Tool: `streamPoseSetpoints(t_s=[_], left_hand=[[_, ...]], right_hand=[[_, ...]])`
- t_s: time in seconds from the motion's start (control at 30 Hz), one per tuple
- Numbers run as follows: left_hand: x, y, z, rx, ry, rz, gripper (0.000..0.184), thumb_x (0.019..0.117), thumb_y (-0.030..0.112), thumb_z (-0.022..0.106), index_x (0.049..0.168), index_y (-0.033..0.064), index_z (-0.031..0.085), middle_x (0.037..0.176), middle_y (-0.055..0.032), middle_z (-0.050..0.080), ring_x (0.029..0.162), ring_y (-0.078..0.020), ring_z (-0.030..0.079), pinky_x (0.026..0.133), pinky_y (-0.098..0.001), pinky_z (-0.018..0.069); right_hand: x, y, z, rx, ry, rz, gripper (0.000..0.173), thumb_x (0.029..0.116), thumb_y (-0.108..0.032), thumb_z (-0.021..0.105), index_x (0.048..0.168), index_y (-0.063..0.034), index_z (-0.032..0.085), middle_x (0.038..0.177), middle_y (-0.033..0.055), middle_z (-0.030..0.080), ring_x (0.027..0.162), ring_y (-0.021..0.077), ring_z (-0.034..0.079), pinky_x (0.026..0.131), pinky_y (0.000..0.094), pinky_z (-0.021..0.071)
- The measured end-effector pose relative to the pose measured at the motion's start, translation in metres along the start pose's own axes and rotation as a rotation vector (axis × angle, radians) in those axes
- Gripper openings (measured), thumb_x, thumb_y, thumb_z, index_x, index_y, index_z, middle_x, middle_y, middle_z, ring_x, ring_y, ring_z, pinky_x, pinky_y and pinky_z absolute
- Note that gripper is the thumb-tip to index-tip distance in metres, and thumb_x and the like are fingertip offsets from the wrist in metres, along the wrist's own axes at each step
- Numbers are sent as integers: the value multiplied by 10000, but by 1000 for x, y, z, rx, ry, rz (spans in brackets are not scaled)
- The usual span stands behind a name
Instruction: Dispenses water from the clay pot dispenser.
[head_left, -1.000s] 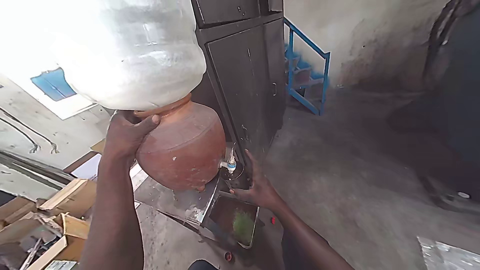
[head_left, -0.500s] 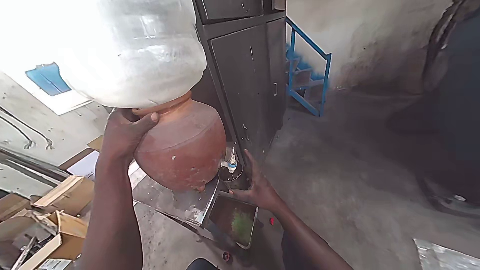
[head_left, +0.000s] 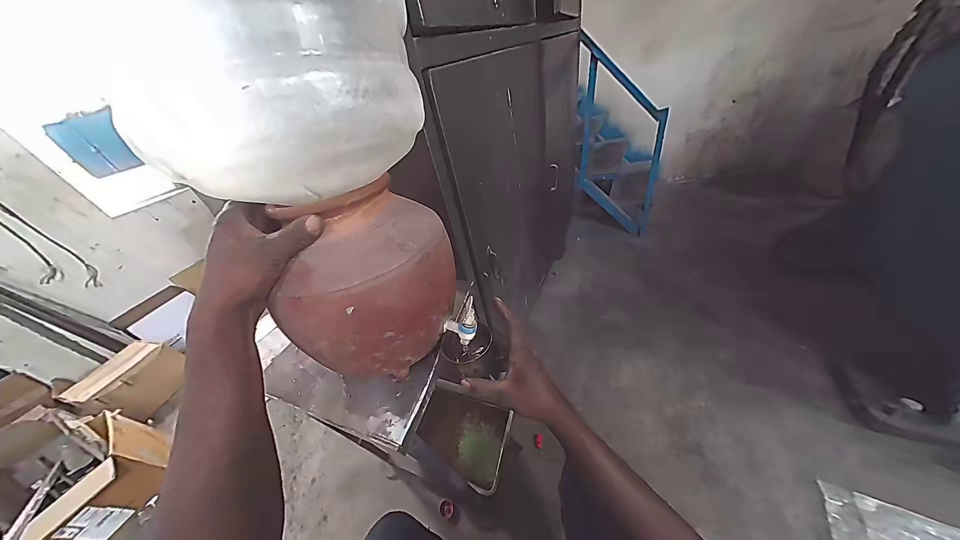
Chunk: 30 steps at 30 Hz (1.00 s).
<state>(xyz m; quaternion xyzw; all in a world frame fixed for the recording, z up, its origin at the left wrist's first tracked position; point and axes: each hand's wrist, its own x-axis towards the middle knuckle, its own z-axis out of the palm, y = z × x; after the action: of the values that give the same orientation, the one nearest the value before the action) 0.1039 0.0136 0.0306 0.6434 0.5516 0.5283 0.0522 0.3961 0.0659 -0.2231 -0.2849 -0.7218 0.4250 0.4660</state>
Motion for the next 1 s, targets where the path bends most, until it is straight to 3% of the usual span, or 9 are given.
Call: streamPoseSetpoints(t_s=[0.1, 0.27, 0.57, 1.0], left_hand=[[-1, -1, 0, -12, 7, -9, 532, 833, 295, 828, 1283, 139, 590, 1117, 44, 725, 1001, -41, 702, 891, -263, 608], [1, -6, -5, 70, 21, -22, 665, 763, 512, 854, 1274, 161, 613, 1105, 41, 724, 997, -46, 700, 881, -292, 611], [0, -1, -1, 55, 13, -15, 591, 778, 457, 851, 1241, 173, 619, 1069, 70, 725, 960, -16, 700, 847, -247, 612], [-1, 7, 5, -16, -17, 29, 666, 791, 359, 868, 1339, 152, 551, 1184, 45, 713, 1077, -54, 691, 945, -269, 598]], right_hand=[[0, 1, 1, -8, -8, 8, 1306, 670, -410, 951, 1638, -210, 98, 1274, 43, 679, 1032, 135, 720, 868, 389, 646], [-2, 2, 2, -27, -8, 35, 1318, 663, -422, 955, 1638, -213, 93, 1284, 34, 676, 1021, 120, 720, 863, 376, 646], [-4, 10, 3, 2, -17, 65, 1318, 663, -387, 962, 1637, -219, 91, 1258, 37, 684, 1002, 126, 728, 853, 364, 655], [-7, 20, 0, 47, -18, 60, 1313, 674, -355, 964, 1640, -207, 88, 1265, 47, 680, 1011, 138, 728, 860, 365, 655]])
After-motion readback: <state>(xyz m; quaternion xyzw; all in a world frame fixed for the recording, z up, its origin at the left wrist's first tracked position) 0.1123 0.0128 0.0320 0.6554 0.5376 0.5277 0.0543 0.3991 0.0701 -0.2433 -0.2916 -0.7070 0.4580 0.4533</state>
